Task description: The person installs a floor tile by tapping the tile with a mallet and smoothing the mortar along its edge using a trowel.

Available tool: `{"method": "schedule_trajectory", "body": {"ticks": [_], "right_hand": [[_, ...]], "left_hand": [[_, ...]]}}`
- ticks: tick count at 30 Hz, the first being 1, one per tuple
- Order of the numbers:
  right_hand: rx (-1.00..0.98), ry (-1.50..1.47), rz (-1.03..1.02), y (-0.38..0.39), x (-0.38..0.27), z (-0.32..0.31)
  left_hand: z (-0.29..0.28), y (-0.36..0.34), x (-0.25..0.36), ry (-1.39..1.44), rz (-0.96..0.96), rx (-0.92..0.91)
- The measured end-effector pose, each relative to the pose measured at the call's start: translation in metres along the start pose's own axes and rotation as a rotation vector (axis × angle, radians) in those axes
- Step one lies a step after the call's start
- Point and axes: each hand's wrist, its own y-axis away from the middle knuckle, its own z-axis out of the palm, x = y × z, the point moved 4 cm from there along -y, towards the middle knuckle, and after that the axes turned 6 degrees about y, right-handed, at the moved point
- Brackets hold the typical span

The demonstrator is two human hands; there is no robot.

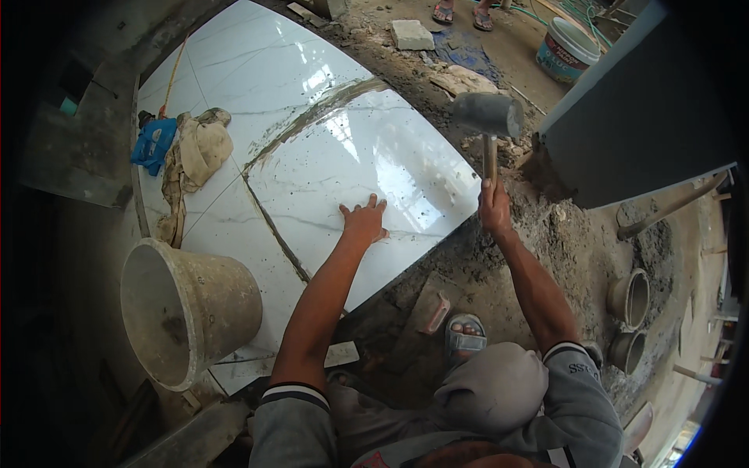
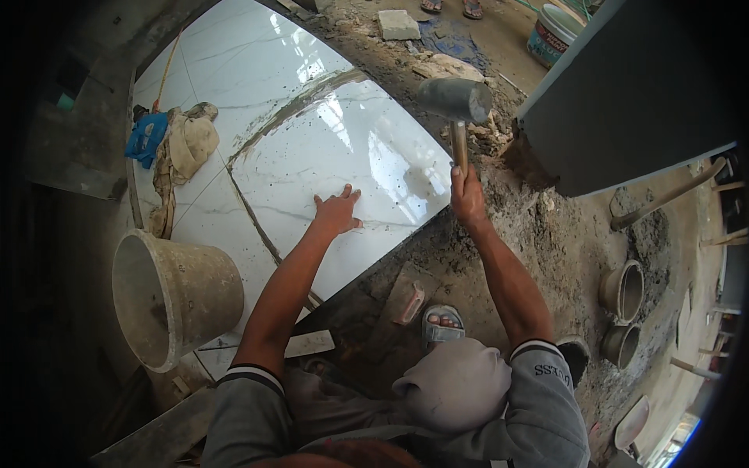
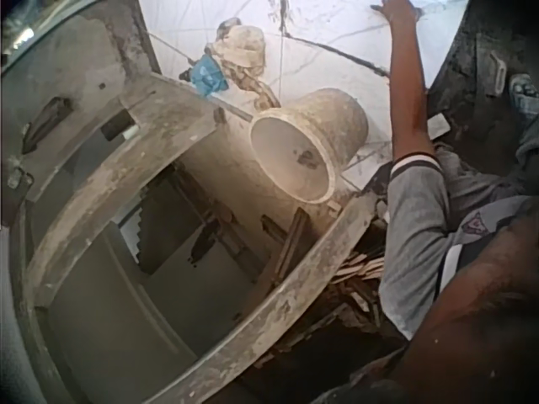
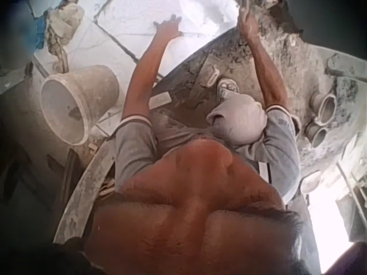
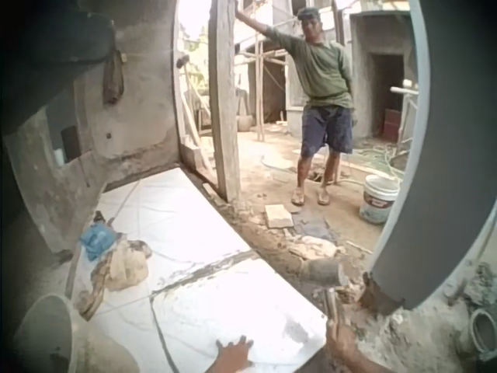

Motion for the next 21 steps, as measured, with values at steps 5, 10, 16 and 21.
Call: {"method": "schedule_trajectory", "body": {"ticks": [5, 10, 16, 21], "right_hand": [[-0.168, 0.234, 0.022, -0.025, 0.002, 0.022], [-0.047, 0.07, -0.046, -0.014, 0.006, -0.001], [-0.129, -0.004, 0.097, 0.028, 0.016, -0.027], [-0.223, 0.324, 0.1, 0.04, 0.089, -0.047]], "left_hand": [[0.0, -0.005, -0.009, 0.015, -0.007, -0.004], [-0.012, -0.008, -0.001, 0.016, 0.04, 0.069], [-0.004, -0.003, -0.009, 0.004, 0.002, 0.011], [-0.009, -0.013, 0.001, 0.002, 0.033, 0.033]]}}
